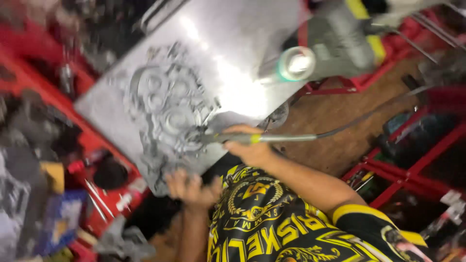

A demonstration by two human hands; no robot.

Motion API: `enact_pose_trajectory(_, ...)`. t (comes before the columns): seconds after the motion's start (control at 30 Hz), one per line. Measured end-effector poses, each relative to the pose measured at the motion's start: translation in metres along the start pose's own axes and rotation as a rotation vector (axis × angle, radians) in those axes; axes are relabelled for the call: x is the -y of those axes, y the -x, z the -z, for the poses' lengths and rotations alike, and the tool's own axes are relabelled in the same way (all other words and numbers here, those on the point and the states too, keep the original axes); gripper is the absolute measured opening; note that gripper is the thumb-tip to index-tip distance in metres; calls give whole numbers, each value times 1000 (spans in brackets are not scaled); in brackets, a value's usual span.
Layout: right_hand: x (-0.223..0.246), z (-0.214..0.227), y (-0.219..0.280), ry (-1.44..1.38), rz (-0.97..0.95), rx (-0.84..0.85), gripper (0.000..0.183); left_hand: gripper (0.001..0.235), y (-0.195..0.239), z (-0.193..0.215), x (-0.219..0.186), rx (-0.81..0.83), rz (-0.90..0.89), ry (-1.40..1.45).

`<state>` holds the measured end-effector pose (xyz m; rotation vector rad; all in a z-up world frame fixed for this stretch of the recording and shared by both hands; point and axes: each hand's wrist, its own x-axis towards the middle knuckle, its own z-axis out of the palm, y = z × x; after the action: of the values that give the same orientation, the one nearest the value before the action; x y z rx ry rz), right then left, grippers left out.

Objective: Cleaning a motorcycle engine casing using a pneumatic grinder

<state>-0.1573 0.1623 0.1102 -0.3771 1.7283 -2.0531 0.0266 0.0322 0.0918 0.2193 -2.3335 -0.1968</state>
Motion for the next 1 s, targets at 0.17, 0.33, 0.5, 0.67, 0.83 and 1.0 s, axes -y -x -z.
enact_pose_trajectory(0.17, 7, -16, 3, 274, 50, 129, 34, 36, -158, 26, -45, 365, -164, 238)
enact_pose_trajectory(0.33, 44, -13, -2, 327, 148, 151, 36, 41, -221, 13, -33, 584, -472, 296)
enact_pose_trajectory(0.5, 69, 17, 1, 411, 220, 283, 40, 28, -240, 31, -25, 452, -520, 268)
enact_pose_trajectory(0.67, 91, 133, -13, 864, 210, -473, 15, 39, -239, 42, -14, 324, -459, 327)
enact_pose_trajectory(0.83, 93, 230, -77, 507, 463, -665, 44, 45, -260, 65, -26, 202, -430, 340)
enact_pose_trajectory(1.0, 129, 226, -149, 629, 510, -123, 54, 49, -240, 65, -24, 73, -218, 200)
